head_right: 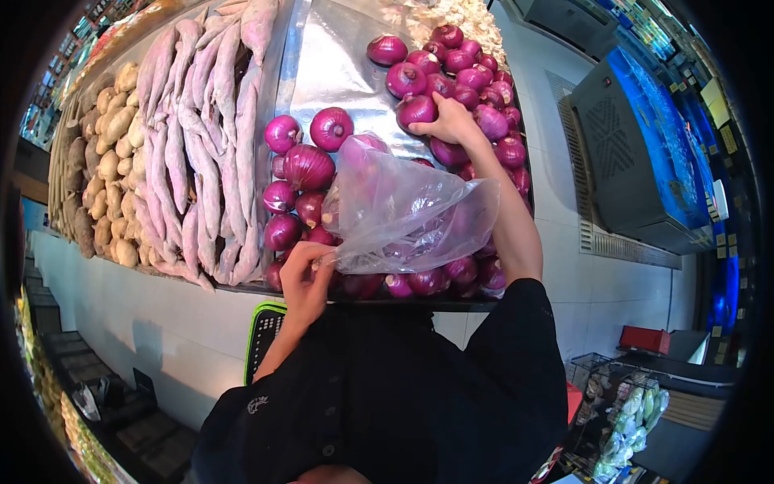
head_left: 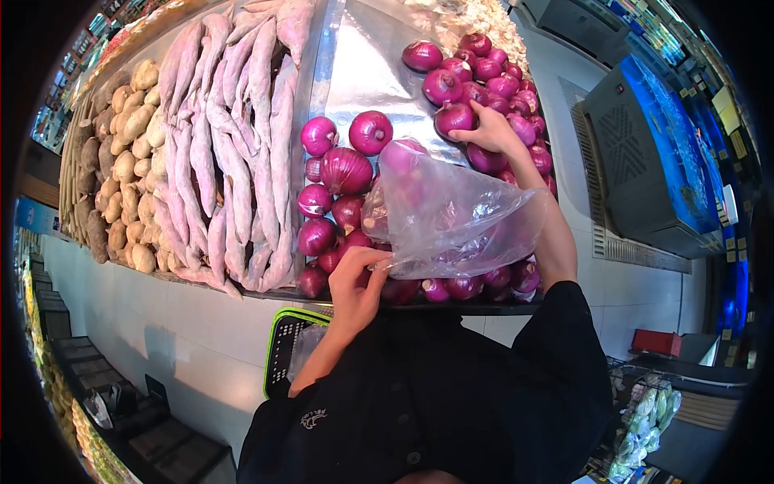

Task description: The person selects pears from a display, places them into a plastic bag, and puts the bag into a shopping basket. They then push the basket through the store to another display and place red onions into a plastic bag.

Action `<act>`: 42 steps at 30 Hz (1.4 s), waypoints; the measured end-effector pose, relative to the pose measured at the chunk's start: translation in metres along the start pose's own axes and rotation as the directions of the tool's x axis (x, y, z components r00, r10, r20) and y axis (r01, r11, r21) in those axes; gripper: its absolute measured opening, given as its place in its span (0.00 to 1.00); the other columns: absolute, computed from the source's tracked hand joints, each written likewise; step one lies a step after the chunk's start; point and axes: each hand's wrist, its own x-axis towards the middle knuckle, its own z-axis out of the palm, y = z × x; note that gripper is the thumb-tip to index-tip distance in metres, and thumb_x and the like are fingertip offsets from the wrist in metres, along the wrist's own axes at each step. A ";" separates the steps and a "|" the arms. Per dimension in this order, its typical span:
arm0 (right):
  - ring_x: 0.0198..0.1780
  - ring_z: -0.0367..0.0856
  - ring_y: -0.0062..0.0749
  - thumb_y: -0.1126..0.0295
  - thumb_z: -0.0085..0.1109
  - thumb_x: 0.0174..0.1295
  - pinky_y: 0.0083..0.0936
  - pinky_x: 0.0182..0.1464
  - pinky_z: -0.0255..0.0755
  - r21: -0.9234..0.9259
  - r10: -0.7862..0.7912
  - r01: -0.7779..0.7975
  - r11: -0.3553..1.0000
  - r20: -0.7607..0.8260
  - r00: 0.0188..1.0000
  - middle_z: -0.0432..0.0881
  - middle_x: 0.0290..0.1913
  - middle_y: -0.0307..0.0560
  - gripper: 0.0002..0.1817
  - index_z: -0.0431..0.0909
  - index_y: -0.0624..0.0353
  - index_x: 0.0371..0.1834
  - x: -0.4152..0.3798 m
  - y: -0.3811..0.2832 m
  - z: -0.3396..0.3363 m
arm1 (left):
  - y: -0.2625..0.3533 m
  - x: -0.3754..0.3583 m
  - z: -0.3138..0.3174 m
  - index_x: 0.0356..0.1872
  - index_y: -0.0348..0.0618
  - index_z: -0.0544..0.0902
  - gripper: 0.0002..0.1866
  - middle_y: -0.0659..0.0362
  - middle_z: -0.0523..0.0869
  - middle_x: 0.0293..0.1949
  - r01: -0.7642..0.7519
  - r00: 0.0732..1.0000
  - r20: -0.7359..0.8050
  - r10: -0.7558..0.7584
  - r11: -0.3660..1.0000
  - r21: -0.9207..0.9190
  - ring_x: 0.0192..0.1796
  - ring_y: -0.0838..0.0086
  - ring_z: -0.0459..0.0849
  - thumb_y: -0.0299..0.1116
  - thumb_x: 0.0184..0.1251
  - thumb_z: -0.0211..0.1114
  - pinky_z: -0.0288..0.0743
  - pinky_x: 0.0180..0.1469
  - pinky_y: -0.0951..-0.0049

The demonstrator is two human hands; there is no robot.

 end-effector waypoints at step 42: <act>0.55 0.74 0.42 0.63 0.63 0.49 0.40 0.50 0.67 -0.452 -0.682 0.582 0.676 -0.087 0.726 0.74 0.48 0.48 0.22 0.79 0.54 0.49 -0.098 -0.116 0.071 | -0.007 -0.002 -0.006 0.39 0.37 0.84 0.12 0.55 0.81 0.34 -0.505 0.856 -0.016 0.517 0.841 0.193 0.34 0.64 0.81 0.20 0.52 0.72 0.74 0.34 0.68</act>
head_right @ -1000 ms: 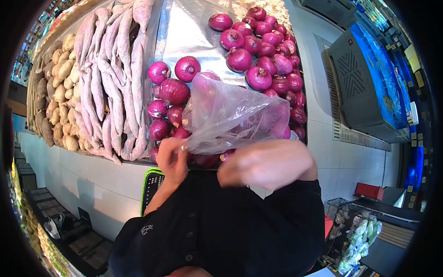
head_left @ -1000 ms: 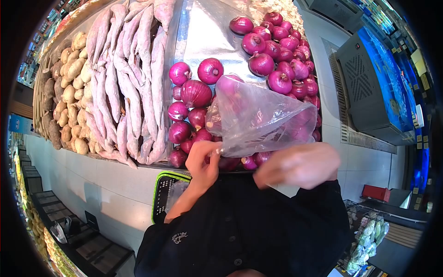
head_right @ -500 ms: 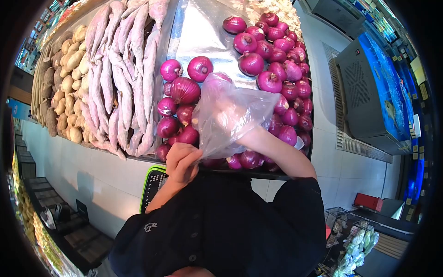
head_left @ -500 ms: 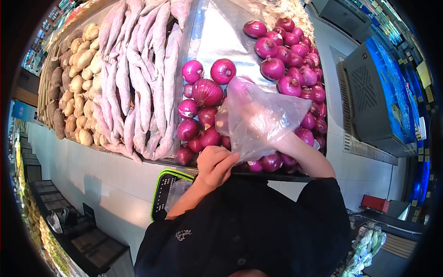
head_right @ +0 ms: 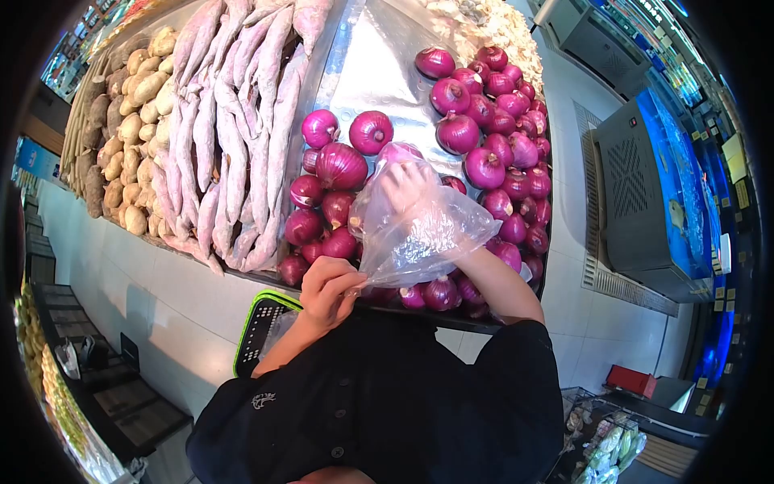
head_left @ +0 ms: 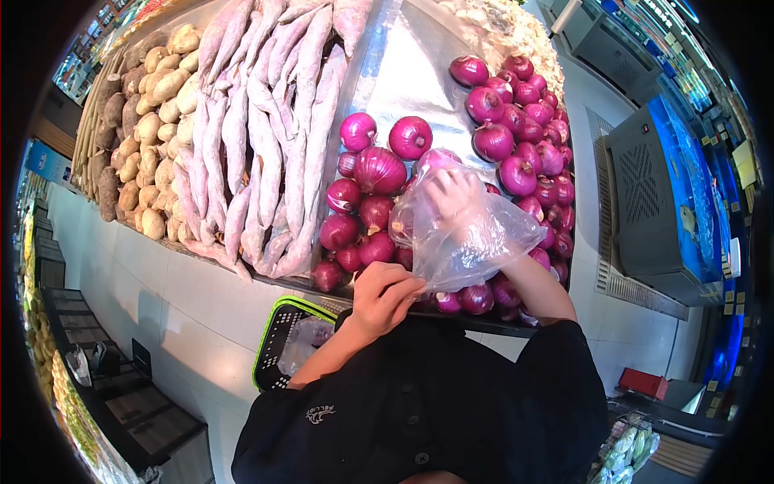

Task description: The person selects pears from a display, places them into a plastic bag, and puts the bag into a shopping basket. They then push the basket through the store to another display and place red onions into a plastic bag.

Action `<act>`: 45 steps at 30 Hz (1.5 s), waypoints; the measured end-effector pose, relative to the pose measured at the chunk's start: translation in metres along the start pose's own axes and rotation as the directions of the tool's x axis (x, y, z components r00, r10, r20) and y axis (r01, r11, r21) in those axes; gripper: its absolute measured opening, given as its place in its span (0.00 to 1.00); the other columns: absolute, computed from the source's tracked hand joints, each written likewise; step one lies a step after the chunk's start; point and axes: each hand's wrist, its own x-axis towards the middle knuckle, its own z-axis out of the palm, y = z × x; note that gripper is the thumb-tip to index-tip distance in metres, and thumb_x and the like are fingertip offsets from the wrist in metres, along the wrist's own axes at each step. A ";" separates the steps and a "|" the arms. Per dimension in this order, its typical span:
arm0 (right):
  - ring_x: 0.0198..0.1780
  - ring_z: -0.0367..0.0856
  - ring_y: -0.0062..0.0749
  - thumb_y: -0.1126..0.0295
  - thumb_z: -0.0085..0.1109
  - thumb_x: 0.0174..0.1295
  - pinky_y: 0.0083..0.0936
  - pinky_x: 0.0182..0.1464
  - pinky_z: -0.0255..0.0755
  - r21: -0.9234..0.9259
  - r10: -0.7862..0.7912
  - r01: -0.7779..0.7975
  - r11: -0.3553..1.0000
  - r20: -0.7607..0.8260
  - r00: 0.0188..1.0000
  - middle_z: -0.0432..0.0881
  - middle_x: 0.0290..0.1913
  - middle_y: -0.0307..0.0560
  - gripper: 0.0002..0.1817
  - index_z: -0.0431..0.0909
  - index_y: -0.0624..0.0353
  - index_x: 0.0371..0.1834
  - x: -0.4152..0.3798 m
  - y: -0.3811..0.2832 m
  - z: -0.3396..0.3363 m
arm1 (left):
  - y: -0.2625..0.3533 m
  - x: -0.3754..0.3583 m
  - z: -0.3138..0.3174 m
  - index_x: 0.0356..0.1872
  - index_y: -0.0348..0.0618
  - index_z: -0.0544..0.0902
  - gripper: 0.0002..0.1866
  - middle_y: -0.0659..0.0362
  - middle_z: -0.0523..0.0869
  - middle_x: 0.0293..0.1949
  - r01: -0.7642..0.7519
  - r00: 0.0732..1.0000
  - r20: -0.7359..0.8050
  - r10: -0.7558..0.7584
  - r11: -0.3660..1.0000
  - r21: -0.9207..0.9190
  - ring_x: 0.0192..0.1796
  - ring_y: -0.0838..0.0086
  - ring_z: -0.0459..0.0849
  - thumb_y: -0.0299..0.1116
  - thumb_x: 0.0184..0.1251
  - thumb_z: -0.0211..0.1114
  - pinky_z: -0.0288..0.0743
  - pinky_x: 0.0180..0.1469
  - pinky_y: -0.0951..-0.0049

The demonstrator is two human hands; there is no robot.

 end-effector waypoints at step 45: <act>0.49 0.86 0.44 0.48 0.78 0.42 0.37 0.54 0.77 0.538 0.285 -0.308 0.785 0.128 0.950 0.87 0.43 0.55 0.30 0.86 0.59 0.43 0.178 0.072 0.026 | 0.016 -0.012 -0.027 0.38 0.36 0.84 0.07 0.54 0.83 0.37 0.305 0.933 -0.213 -0.289 0.951 0.047 0.35 0.68 0.82 0.20 0.57 0.70 0.75 0.35 0.73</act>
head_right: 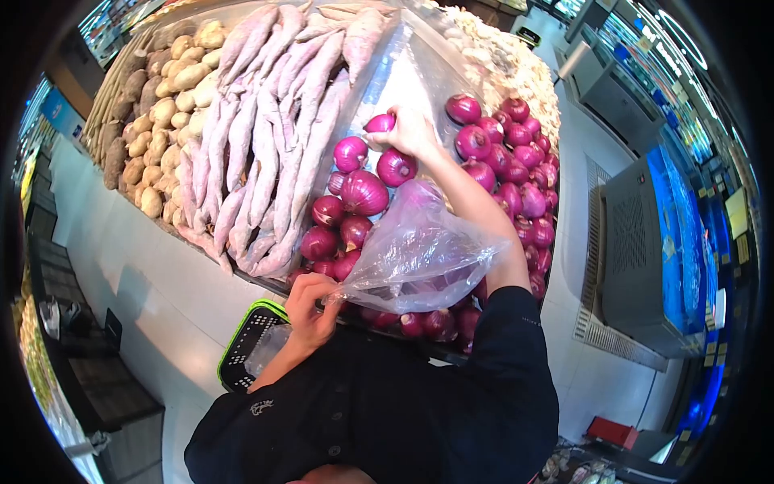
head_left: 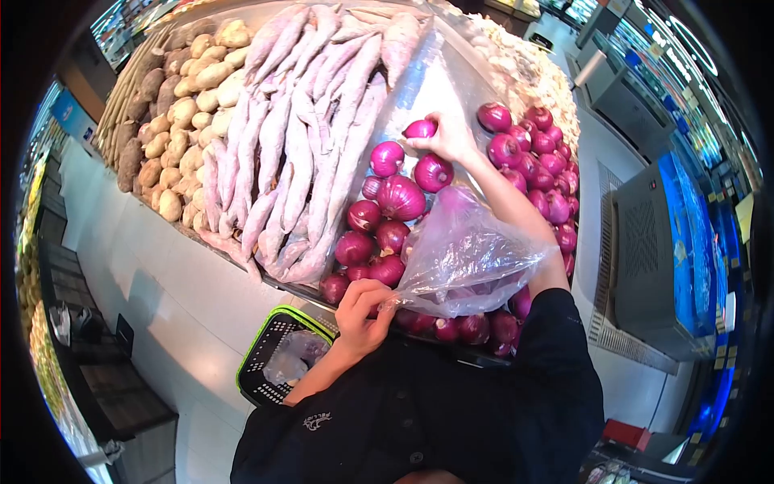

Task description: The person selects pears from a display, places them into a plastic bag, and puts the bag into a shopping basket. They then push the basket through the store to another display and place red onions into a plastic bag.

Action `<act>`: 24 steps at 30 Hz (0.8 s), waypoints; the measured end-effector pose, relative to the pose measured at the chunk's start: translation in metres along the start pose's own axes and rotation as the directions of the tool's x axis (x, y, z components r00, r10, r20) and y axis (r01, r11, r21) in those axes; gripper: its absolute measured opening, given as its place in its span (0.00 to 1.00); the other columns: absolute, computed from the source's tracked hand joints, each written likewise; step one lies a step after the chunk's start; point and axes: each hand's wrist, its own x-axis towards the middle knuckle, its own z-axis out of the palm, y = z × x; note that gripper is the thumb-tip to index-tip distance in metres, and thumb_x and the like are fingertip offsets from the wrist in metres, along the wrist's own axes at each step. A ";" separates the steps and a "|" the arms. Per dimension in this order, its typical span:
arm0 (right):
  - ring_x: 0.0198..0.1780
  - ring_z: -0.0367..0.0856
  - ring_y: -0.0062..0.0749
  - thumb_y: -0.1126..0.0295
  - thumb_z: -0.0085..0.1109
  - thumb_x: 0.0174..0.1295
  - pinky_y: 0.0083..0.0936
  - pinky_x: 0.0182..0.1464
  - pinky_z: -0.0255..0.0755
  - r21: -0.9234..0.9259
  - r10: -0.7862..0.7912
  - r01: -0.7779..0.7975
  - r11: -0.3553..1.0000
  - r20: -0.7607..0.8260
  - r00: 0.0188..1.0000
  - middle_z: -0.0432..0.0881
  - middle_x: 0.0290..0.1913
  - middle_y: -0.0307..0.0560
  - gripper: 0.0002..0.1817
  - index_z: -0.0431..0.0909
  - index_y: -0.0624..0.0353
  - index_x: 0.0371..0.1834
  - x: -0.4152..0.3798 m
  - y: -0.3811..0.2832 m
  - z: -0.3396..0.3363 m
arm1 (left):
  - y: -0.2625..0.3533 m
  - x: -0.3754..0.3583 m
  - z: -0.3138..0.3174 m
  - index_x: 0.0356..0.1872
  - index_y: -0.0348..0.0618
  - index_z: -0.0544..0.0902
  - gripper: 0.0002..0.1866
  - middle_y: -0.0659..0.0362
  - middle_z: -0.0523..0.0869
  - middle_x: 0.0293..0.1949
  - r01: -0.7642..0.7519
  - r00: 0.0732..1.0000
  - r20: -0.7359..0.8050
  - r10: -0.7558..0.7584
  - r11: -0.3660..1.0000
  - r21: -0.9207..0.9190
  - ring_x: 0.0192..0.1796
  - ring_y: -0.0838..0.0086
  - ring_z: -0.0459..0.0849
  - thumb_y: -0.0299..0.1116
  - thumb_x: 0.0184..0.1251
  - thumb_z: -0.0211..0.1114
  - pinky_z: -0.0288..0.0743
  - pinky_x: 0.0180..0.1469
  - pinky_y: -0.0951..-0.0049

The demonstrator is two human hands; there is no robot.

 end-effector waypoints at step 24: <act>0.34 0.81 0.38 0.87 0.66 0.45 0.34 0.38 0.74 0.247 -0.529 0.629 0.737 -0.367 0.765 0.85 0.34 0.48 0.10 0.83 0.70 0.32 -0.189 -0.104 -0.172 | -0.025 0.018 0.021 0.35 0.33 0.81 0.07 0.51 0.82 0.33 0.013 0.998 -0.060 -0.013 1.000 0.003 0.34 0.62 0.81 0.18 0.56 0.69 0.75 0.37 0.69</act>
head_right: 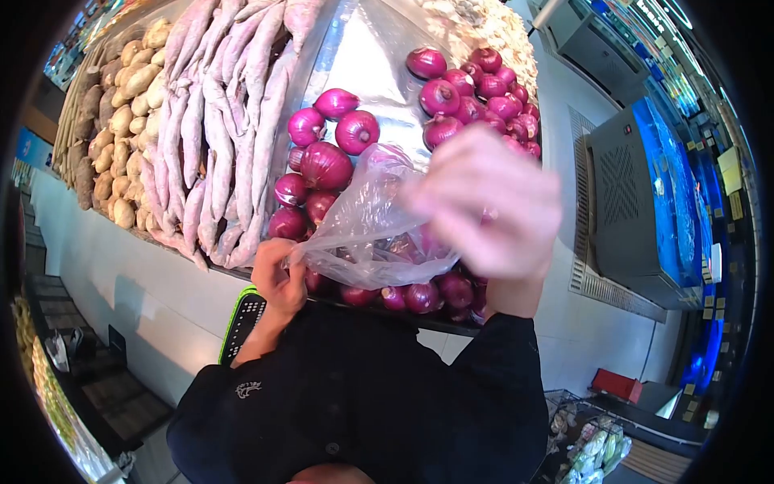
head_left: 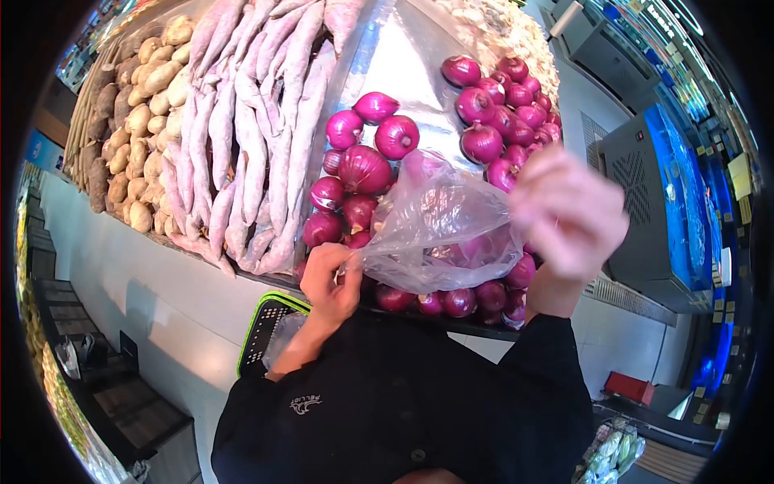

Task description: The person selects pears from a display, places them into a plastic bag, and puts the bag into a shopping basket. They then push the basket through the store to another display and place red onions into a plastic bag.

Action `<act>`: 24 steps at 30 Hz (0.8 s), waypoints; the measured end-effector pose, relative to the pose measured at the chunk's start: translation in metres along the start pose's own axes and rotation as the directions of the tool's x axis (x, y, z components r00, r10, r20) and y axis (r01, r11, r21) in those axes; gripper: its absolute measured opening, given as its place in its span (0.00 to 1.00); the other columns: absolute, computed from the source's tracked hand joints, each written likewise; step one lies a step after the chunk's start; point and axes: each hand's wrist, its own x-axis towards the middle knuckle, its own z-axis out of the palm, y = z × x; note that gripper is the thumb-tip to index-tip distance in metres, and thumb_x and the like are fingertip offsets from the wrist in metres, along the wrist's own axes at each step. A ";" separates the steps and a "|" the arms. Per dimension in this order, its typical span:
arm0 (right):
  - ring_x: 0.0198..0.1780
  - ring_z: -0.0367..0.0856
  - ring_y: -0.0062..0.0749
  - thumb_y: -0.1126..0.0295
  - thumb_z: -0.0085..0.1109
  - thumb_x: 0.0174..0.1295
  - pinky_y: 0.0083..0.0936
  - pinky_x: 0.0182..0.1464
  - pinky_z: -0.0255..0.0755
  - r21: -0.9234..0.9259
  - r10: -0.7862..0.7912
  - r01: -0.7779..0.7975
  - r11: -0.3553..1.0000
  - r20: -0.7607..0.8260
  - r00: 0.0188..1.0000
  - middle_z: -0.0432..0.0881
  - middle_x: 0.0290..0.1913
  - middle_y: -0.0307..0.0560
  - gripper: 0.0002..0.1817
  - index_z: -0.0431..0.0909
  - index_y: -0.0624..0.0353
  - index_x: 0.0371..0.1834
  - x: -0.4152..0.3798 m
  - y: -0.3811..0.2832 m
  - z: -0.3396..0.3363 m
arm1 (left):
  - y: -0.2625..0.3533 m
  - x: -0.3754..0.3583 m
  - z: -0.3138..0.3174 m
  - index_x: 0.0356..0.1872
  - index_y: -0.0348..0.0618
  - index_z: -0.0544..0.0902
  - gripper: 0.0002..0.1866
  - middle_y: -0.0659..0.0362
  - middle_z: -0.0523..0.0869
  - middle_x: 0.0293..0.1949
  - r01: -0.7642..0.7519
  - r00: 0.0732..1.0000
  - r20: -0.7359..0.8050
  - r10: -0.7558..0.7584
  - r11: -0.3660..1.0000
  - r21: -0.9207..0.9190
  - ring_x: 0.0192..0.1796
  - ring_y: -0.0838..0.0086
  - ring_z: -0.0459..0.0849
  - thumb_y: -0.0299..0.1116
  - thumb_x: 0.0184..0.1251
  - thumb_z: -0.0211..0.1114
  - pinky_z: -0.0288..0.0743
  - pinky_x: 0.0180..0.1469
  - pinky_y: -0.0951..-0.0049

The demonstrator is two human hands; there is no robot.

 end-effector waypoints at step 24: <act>0.44 0.83 0.42 0.69 0.57 0.60 0.36 0.44 0.77 -0.630 0.601 -0.140 0.764 0.615 0.510 0.82 0.44 0.52 0.13 0.80 0.61 0.47 -0.098 0.059 0.097 | 0.006 0.002 0.010 0.37 0.35 0.83 0.07 0.51 0.83 0.34 0.012 0.999 0.038 -0.009 0.996 -0.092 0.34 0.63 0.82 0.20 0.58 0.69 0.76 0.38 0.69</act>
